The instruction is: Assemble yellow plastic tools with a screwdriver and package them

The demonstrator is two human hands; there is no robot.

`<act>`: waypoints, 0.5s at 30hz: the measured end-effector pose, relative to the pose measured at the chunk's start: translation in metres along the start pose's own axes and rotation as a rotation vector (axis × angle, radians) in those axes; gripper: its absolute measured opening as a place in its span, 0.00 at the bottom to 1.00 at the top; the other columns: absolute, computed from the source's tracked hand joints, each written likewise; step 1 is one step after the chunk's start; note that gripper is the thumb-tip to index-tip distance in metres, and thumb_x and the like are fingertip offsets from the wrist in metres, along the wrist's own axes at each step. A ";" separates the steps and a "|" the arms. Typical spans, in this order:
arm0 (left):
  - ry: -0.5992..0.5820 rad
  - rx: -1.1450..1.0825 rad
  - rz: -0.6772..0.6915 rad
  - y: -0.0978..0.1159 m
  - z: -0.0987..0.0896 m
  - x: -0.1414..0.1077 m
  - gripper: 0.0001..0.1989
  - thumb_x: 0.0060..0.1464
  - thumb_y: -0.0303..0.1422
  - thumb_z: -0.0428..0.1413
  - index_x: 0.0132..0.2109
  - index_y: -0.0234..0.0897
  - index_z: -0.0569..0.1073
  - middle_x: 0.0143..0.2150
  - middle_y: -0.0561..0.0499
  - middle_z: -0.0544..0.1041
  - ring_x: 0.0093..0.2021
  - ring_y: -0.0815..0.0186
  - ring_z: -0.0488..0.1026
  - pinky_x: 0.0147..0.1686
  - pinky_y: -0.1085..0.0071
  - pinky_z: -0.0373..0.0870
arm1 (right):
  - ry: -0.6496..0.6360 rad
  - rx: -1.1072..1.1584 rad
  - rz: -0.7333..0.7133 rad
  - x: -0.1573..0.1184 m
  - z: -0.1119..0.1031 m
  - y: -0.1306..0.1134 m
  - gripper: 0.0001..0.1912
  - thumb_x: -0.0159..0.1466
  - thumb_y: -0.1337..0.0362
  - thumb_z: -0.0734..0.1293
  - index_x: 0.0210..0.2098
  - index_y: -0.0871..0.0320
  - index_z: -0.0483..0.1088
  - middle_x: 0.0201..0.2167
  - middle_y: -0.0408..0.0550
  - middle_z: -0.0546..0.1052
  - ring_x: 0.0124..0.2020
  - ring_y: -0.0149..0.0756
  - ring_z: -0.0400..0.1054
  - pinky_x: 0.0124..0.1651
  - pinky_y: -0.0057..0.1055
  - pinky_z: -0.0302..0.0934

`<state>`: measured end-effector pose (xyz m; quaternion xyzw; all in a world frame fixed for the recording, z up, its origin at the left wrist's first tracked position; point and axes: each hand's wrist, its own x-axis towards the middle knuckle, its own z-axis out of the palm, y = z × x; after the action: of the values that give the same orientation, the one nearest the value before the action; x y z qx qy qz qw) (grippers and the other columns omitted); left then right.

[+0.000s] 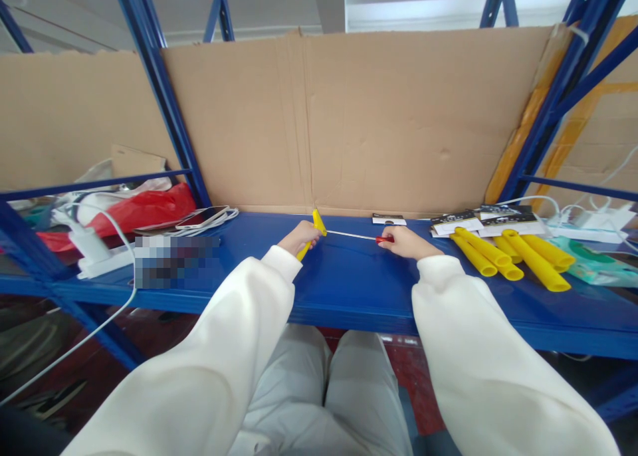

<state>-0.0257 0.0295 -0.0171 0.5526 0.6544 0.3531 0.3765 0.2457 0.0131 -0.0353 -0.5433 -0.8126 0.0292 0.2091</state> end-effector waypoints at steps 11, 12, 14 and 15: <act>-0.002 0.017 0.010 0.002 0.001 -0.005 0.04 0.58 0.21 0.57 0.34 0.30 0.73 0.15 0.59 0.61 0.16 0.73 0.60 0.21 0.75 0.57 | 0.074 -0.029 -0.049 0.003 0.002 0.010 0.13 0.57 0.52 0.70 0.27 0.53 0.67 0.24 0.45 0.76 0.26 0.36 0.68 0.30 0.31 0.58; -0.005 0.011 0.011 0.002 0.001 -0.005 0.04 0.57 0.21 0.58 0.33 0.30 0.73 0.15 0.59 0.61 0.16 0.73 0.59 0.21 0.76 0.57 | 0.063 -0.028 -0.051 0.003 0.002 0.009 0.13 0.58 0.52 0.69 0.27 0.54 0.67 0.24 0.46 0.76 0.26 0.37 0.68 0.30 0.31 0.59; -0.012 0.000 0.014 0.002 0.001 -0.005 0.05 0.56 0.21 0.59 0.32 0.30 0.72 0.15 0.60 0.61 0.16 0.74 0.59 0.20 0.76 0.56 | 0.029 -0.023 -0.046 0.002 0.001 0.006 0.13 0.59 0.51 0.68 0.27 0.54 0.69 0.24 0.46 0.77 0.26 0.37 0.68 0.31 0.32 0.60; -0.012 -0.001 0.016 0.002 0.001 -0.005 0.06 0.56 0.21 0.59 0.32 0.31 0.72 0.15 0.60 0.60 0.16 0.74 0.59 0.20 0.76 0.56 | 0.013 -0.021 -0.043 0.002 0.000 0.005 0.14 0.59 0.51 0.68 0.27 0.54 0.70 0.24 0.47 0.77 0.26 0.37 0.69 0.31 0.32 0.60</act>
<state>-0.0240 0.0251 -0.0155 0.5597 0.6476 0.3528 0.3779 0.2494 0.0166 -0.0360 -0.5280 -0.8230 0.0126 0.2091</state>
